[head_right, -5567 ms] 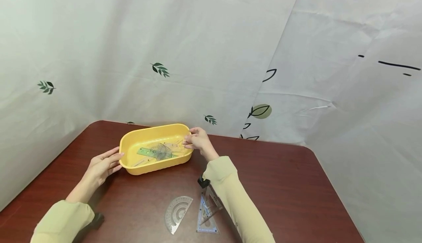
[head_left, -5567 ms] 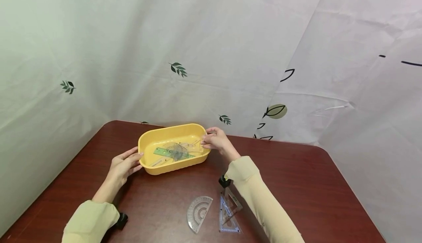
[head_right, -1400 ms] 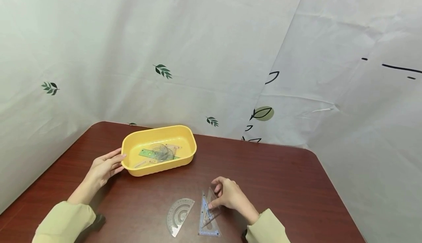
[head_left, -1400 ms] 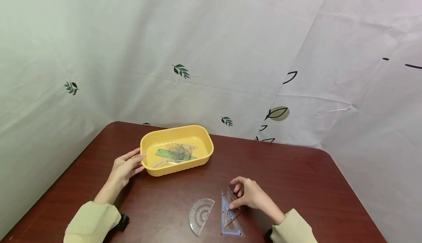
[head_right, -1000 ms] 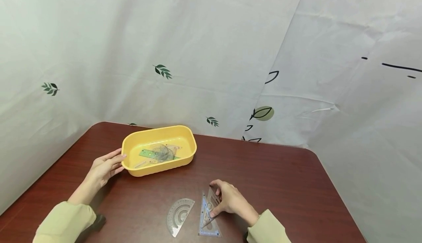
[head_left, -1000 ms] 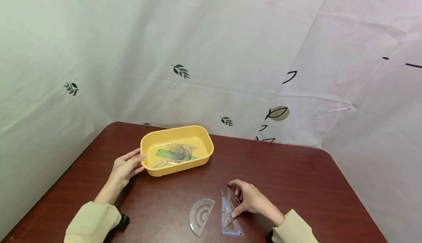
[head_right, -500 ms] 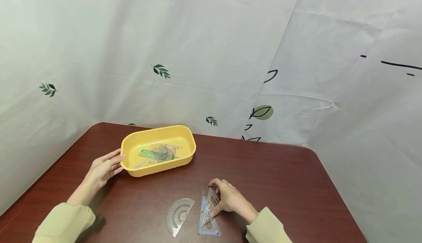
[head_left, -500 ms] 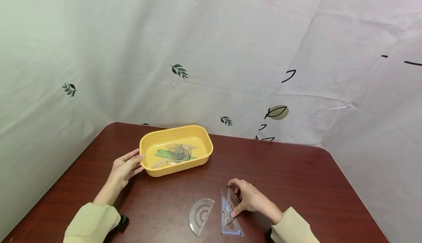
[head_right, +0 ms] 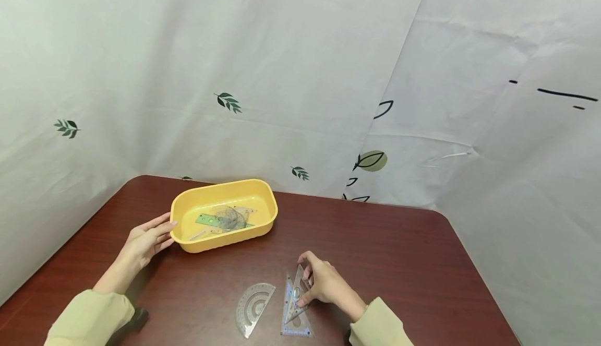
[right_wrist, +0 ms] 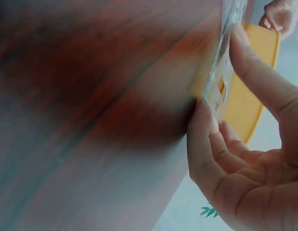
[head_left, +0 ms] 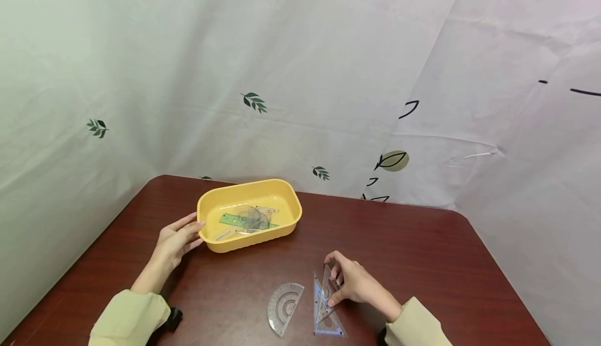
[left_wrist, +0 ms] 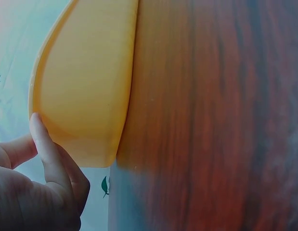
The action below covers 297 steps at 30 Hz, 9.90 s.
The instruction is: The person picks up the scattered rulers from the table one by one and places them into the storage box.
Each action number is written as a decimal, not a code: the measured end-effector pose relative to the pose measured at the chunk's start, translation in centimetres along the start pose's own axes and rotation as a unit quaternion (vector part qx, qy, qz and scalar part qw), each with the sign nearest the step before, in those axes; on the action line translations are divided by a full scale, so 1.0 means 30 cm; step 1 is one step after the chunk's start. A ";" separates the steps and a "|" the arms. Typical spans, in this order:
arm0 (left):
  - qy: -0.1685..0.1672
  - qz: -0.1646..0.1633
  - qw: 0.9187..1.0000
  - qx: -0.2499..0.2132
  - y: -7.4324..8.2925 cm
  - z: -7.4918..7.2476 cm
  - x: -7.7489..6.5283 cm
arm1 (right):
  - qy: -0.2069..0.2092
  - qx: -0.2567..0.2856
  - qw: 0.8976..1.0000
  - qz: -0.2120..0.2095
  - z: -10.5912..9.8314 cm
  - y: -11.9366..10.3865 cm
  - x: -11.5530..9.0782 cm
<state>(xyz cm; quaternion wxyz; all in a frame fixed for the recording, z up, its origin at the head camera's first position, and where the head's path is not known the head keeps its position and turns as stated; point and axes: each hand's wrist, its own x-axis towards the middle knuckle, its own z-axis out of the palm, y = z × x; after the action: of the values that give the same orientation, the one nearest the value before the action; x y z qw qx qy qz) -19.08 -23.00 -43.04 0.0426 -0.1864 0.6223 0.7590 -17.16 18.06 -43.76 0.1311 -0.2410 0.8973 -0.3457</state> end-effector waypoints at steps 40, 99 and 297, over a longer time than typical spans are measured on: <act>-0.007 -0.007 1.000 0.004 0.005 0.001 0.005 | -0.104 0.230 0.966 0.046 -0.112 -0.024 0.070; 0.003 -0.006 1.000 0.001 0.006 0.006 -0.005 | 0.041 0.361 0.926 0.101 0.004 -0.322 0.533; -0.006 -0.008 1.000 -0.006 0.009 0.007 0.003 | -0.172 0.099 0.977 -0.082 0.077 -0.116 0.199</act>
<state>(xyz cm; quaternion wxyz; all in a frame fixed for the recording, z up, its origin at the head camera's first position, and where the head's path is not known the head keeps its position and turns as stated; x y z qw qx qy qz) -19.28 -22.87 -42.77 0.0515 -0.1875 0.6158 0.7636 -20.10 11.41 -43.46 0.2778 -0.3552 0.8000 -0.3958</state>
